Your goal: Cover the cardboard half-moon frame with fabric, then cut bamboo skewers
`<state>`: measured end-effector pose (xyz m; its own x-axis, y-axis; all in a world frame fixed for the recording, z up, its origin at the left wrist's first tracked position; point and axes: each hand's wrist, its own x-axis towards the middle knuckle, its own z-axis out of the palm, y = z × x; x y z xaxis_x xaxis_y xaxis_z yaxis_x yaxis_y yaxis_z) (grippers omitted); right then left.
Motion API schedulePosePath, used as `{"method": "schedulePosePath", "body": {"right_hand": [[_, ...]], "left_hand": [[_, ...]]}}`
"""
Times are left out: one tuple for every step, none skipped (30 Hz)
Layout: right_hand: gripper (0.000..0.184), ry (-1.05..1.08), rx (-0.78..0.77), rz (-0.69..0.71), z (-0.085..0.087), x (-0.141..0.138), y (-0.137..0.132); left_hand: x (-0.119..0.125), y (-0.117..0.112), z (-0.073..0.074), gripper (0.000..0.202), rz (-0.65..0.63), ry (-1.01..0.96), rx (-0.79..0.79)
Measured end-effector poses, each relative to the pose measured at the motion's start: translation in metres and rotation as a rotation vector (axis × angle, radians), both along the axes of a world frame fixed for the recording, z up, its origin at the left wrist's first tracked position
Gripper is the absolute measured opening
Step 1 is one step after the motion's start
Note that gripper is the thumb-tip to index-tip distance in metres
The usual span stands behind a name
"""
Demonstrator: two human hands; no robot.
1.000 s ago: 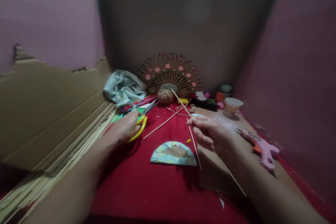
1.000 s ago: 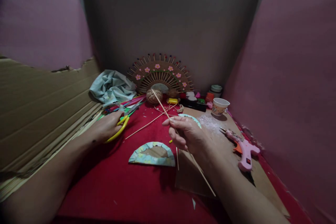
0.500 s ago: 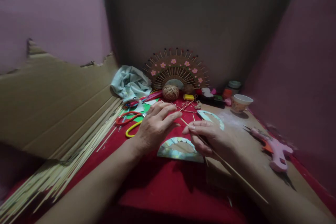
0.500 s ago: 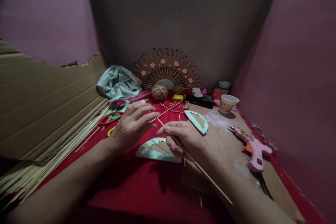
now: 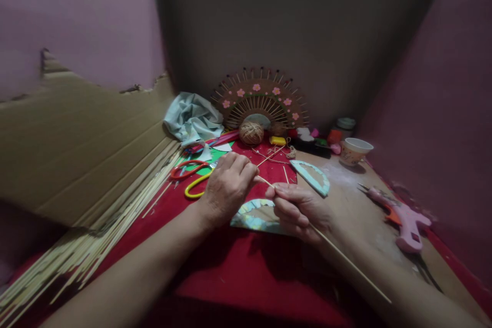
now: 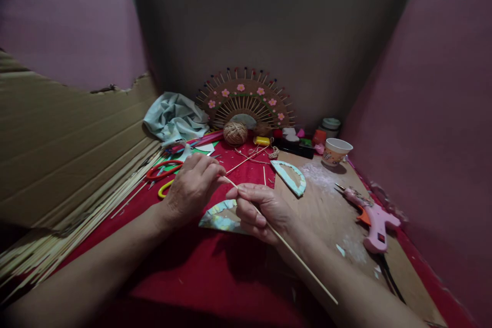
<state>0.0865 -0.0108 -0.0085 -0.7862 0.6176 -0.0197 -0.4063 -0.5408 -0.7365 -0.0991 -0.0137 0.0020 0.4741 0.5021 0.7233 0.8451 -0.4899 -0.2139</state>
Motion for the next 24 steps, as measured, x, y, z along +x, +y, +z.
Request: {"method": "schedulePosePath", "body": {"right_hand": [[0.018, 0.007, -0.004, 0.000, 0.000, 0.000, 0.000], [0.018, 0.012, -0.009, 0.001, 0.000, 0.000, 0.000], [0.018, 0.016, -0.014, 0.002, 0.000, 0.000, 0.000], [0.018, 0.017, -0.020, 0.000, 0.001, 0.000, 0.000], [0.018, 0.016, -0.024, -0.004, 0.001, 0.000, -0.001], [0.018, 0.015, -0.026, -0.009, 0.001, 0.001, -0.001], [0.017, 0.011, -0.026, -0.011, 0.002, 0.001, -0.001], [0.017, 0.008, -0.024, -0.013, 0.002, 0.001, -0.002], [0.016, 0.006, -0.020, -0.013, 0.002, 0.001, -0.002], [0.015, 0.007, -0.014, -0.017, 0.002, 0.001, -0.002], [0.014, 0.011, -0.005, -0.026, 0.002, 0.000, -0.002], [0.013, 0.018, 0.005, -0.041, 0.002, -0.001, -0.003], [0.012, 0.023, 0.014, -0.060, 0.001, -0.003, -0.003], [0.012, 0.025, 0.023, -0.081, 0.000, -0.004, -0.004], [0.011, 0.022, 0.035, -0.100, 0.000, -0.006, -0.005], [0.011, 0.013, 0.049, -0.120, -0.001, -0.008, -0.006], [0.011, -0.005, 0.065, -0.137, -0.002, -0.010, -0.007], [0.012, -0.026, 0.083, -0.155, -0.002, -0.011, -0.008], [0.012, -0.047, 0.101, -0.175, -0.001, -0.011, -0.009], [0.012, -0.061, 0.117, -0.204, 0.000, -0.011, -0.009], [0.013, -0.073, 0.127, -0.243, 0.002, -0.009, -0.008], [0.012, -0.080, 0.131, -0.294, 0.005, -0.007, -0.005], [0.012, -0.079, 0.134, -0.357, 0.007, -0.003, -0.002], [0.010, -0.083, 0.132, -0.424, 0.010, 0.001, 0.002]], "left_hand": [[0.001, 0.000, -0.001, 0.023, 0.010, 0.005, 0.003], [0.001, 0.000, -0.002, 0.024, 0.017, 0.008, 0.005], [0.001, 0.000, -0.003, 0.026, 0.023, 0.008, 0.006], [0.002, -0.001, -0.003, 0.027, 0.027, 0.006, 0.007], [0.002, -0.001, -0.004, 0.029, 0.030, 0.005, 0.005], [0.002, -0.001, -0.004, 0.030, 0.035, 0.005, 0.000], [0.003, -0.002, -0.004, 0.030, 0.040, 0.004, -0.004], [0.003, -0.002, -0.004, 0.031, 0.046, 0.004, -0.005], [0.004, -0.003, -0.003, 0.031, 0.051, 0.005, -0.002], [0.005, -0.004, -0.003, 0.031, 0.054, 0.006, 0.003], [0.007, -0.004, -0.003, 0.031, 0.055, 0.007, 0.008], [0.008, -0.004, -0.002, 0.031, 0.053, 0.004, 0.015], [0.009, -0.005, -0.002, 0.031, 0.049, -0.002, 0.019], [0.011, -0.005, -0.002, 0.031, 0.042, -0.014, 0.018], [0.012, -0.005, -0.003, 0.031, 0.031, -0.037, 0.006], [0.013, -0.005, -0.003, 0.031, 0.013, -0.075, -0.020], [0.014, -0.006, -0.004, 0.031, -0.013, -0.129, -0.066], [0.014, -0.007, -0.004, 0.030, -0.046, -0.196, -0.136], [0.014, -0.008, -0.004, 0.029, -0.081, -0.269, -0.228], [0.014, -0.010, -0.003, 0.028, -0.117, -0.339, -0.332], [0.012, -0.012, -0.001, 0.028, -0.154, -0.403, -0.438], [0.011, -0.014, 0.001, 0.028, -0.191, -0.454, -0.541], [0.008, -0.016, 0.005, 0.029, -0.232, -0.485, -0.646], [0.004, -0.018, 0.011, 0.029, -0.279, -0.502, -0.754]]}}
